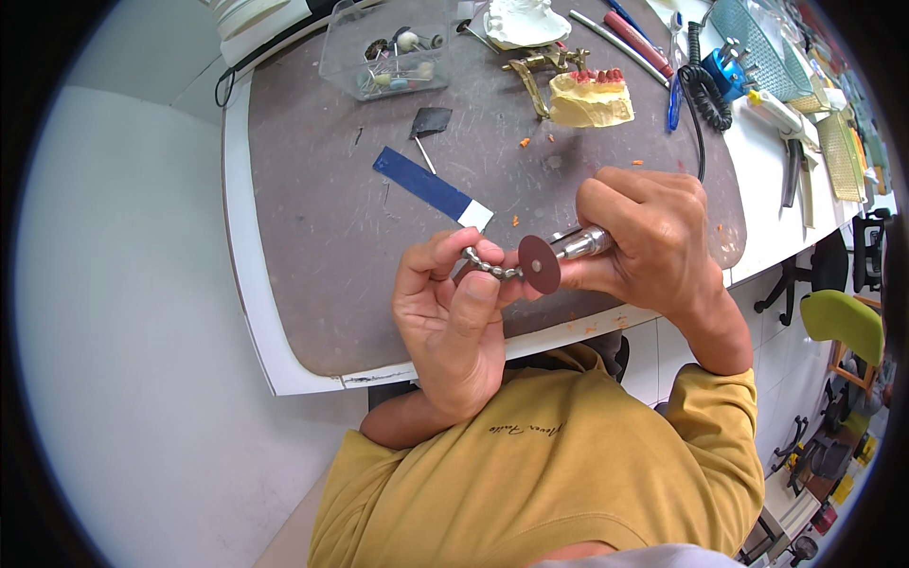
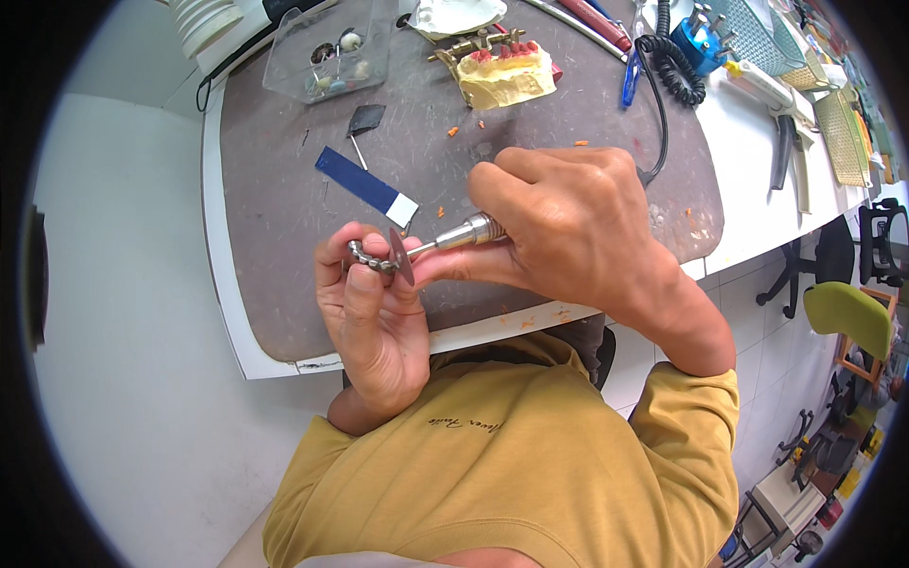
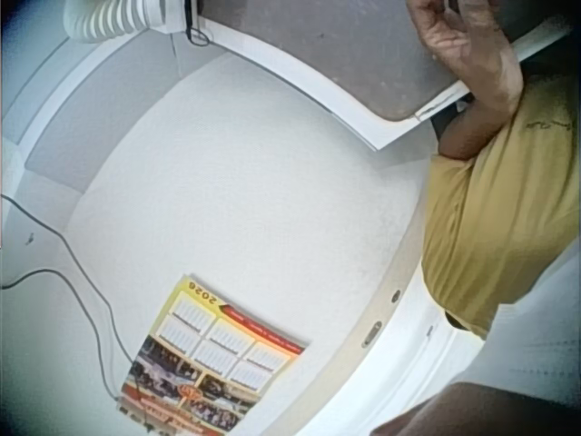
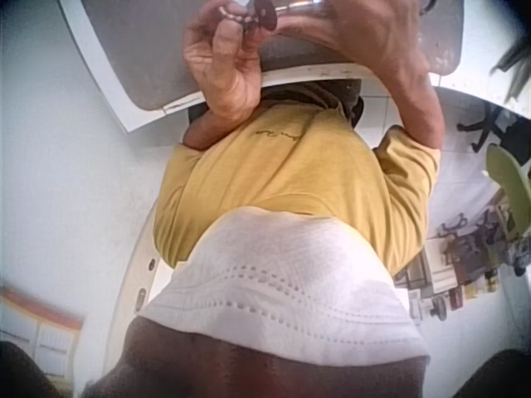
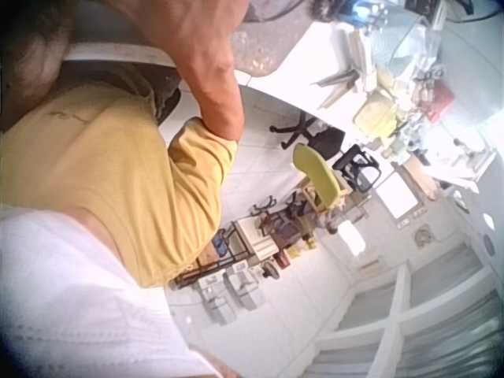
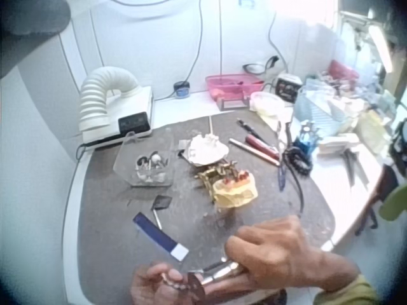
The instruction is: The person uses a rotary tool with a grinding disc to smooth and shape a metal dental wire frame. They periodically test the fit of the frame on a dental cast and use a pair of pliers to bend and adjust the wire.
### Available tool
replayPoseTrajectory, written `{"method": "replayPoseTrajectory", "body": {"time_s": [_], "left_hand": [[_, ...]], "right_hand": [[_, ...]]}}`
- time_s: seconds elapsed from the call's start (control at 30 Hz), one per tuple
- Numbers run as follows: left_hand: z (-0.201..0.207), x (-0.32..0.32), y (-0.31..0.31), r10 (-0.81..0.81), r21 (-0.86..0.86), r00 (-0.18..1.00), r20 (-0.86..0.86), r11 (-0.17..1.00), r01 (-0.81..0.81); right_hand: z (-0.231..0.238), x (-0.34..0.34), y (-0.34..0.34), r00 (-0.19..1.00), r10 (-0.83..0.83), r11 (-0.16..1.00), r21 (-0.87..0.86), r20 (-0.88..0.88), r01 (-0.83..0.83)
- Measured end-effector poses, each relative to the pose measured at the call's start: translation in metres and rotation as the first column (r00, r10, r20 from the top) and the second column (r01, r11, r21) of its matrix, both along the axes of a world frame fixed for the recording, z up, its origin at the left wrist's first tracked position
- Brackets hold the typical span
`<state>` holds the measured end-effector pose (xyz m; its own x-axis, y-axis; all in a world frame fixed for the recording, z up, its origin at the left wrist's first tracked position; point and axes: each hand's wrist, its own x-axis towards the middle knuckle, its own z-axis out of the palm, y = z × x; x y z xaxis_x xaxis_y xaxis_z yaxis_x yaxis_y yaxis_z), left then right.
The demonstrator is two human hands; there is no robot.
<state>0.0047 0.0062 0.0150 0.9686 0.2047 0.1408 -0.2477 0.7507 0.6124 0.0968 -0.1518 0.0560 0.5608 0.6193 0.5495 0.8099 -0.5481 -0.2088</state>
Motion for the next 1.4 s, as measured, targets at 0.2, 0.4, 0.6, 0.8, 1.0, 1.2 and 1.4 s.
{"method": "replayPoseTrajectory", "body": {"time_s": [0.2, 0.4, 0.6, 0.8, 1.0, 1.2, 1.4], "left_hand": [[0.003, 0.001, 0.0, -0.017, -0.038, 0.999, -0.033, 0.999, 0.016], [0.005, 0.002, 0.008, -0.084, -0.189, 0.989, -0.126, 0.98, 0.059], [0.008, 0.001, 0.01, -0.2, -0.224, 0.976, -0.091, 0.959, 0.175], [0.005, 0.0, 0.01, -0.206, -0.253, 0.974, -0.094, 0.951, 0.177], [0.002, -0.001, 0.008, -0.193, -0.256, 0.978, -0.085, 0.952, 0.166], [0.004, -0.001, 0.007, -0.181, -0.233, 0.98, -0.088, 0.96, 0.156], [0.004, 0.0, 0.007, -0.178, -0.207, 0.981, -0.079, 0.965, 0.158]], "right_hand": [[0.0, 0.0, 0.0, 0.998, -0.065, 0.998, 0.024, 0.0, 0.065], [0.0, -0.001, 0.003, 0.998, -0.062, 0.997, 0.043, 0.001, 0.062], [0.001, -0.002, 0.005, 0.998, -0.058, 0.997, 0.052, 0.002, 0.057], [0.001, -0.002, 0.005, 0.999, -0.051, 0.998, 0.041, 0.003, 0.051], [0.001, -0.002, 0.005, 0.999, -0.038, 0.998, 0.042, -0.004, 0.038], [-0.001, -0.001, 0.003, 1.0, -0.031, 0.998, 0.045, -0.003, 0.031], [0.001, -0.002, 0.003, 0.999, -0.043, 0.998, 0.038, -0.009, 0.043]]}}
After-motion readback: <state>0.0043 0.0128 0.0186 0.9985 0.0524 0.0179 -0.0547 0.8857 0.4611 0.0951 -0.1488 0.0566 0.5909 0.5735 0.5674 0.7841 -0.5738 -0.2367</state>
